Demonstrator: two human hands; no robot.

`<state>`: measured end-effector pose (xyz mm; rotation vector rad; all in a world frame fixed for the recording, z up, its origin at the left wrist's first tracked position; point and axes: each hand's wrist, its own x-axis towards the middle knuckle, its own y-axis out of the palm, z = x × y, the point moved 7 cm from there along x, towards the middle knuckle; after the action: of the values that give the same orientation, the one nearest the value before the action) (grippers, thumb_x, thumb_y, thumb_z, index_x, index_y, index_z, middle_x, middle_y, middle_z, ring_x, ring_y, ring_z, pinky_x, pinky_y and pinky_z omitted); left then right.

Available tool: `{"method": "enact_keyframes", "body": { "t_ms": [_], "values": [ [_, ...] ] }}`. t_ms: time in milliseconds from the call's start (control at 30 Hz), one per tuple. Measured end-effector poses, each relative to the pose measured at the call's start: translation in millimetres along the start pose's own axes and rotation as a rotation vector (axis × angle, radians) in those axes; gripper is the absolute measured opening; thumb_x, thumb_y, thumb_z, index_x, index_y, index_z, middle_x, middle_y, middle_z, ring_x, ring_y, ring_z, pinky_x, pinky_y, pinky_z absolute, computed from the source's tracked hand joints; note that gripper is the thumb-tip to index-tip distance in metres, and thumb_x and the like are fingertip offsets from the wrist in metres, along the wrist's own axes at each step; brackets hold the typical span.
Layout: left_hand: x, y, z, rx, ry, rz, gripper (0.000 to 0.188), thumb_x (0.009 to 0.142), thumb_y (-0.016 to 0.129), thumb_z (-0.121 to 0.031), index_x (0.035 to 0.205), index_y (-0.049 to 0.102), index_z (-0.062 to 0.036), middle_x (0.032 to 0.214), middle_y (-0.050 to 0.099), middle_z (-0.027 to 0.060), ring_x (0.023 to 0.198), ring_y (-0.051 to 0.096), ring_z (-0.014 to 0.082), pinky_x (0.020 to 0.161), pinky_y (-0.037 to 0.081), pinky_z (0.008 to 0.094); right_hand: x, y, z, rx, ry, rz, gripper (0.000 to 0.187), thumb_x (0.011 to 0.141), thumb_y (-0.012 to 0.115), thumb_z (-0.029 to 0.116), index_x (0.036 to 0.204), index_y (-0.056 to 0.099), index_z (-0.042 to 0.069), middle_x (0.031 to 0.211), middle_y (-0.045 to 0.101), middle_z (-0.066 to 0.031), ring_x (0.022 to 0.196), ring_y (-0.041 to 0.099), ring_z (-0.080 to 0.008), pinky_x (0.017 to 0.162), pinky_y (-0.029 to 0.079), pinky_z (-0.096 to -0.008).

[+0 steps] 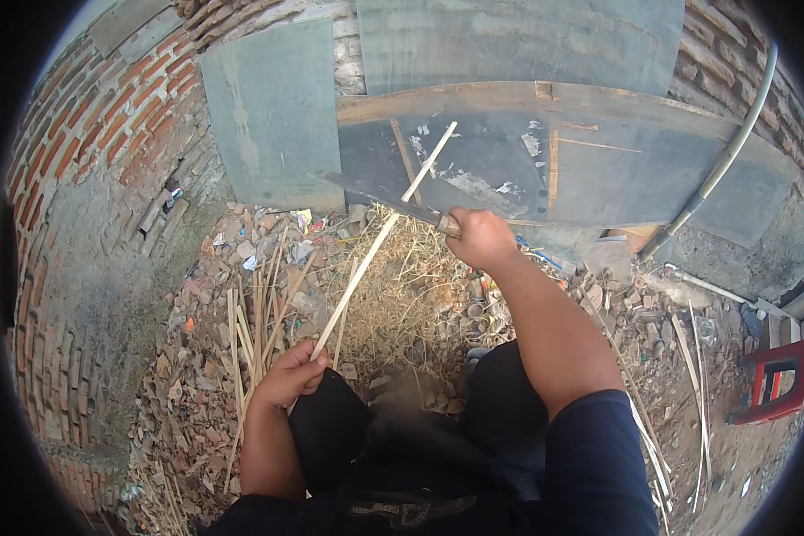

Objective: The person holds a wooden stick and repeatedly shaves along its surface using a knife.

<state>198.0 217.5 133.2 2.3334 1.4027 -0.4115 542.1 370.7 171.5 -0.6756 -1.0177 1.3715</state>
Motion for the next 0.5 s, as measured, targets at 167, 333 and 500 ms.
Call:
{"method": "enact_keyframes", "body": {
  "t_ms": [167,333,500],
  "values": [
    [-0.5,5.4,-1.8,0.081,0.035,-0.061,0.013,0.103,0.059,-0.023,0.103,0.056,-0.0104,0.07,0.042,-0.0086,0.054,0.034,0.0015,0.048,0.025,0.0206,0.2,6.2,5.9,-0.134,-0.184,0.049,0.029,0.078,0.068,0.023,0.104,0.065,0.01,0.09,0.071,-0.0194,0.09,0.069,-0.0405,0.082,0.055,-0.0513],
    [-5.0,7.2,-7.5,0.445,0.26,-0.232,0.018,0.105,0.056,-0.024,0.103,0.058,-0.0064,0.071,0.043,-0.008,0.059,0.037,0.0019,0.052,0.028,0.0206,1.3,-7.7,-19.9,0.028,0.078,-0.114,0.026,0.078,0.069,0.023,0.1,0.066,0.011,0.086,0.071,-0.0186,0.085,0.069,-0.0407,0.079,0.055,-0.0508],
    [-18.2,12.2,-14.0,0.575,0.22,-0.354,0.025,0.104,0.055,-0.024,0.11,0.062,-0.0002,0.082,0.059,0.0054,0.079,0.053,0.012,0.074,0.046,0.0304,-12.0,-26.1,-3.0,0.079,-0.018,-0.122,0.026,0.076,0.07,0.024,0.099,0.067,0.011,0.082,0.07,-0.0174,0.082,0.069,-0.04,0.076,0.055,-0.0513]
  ]
}}
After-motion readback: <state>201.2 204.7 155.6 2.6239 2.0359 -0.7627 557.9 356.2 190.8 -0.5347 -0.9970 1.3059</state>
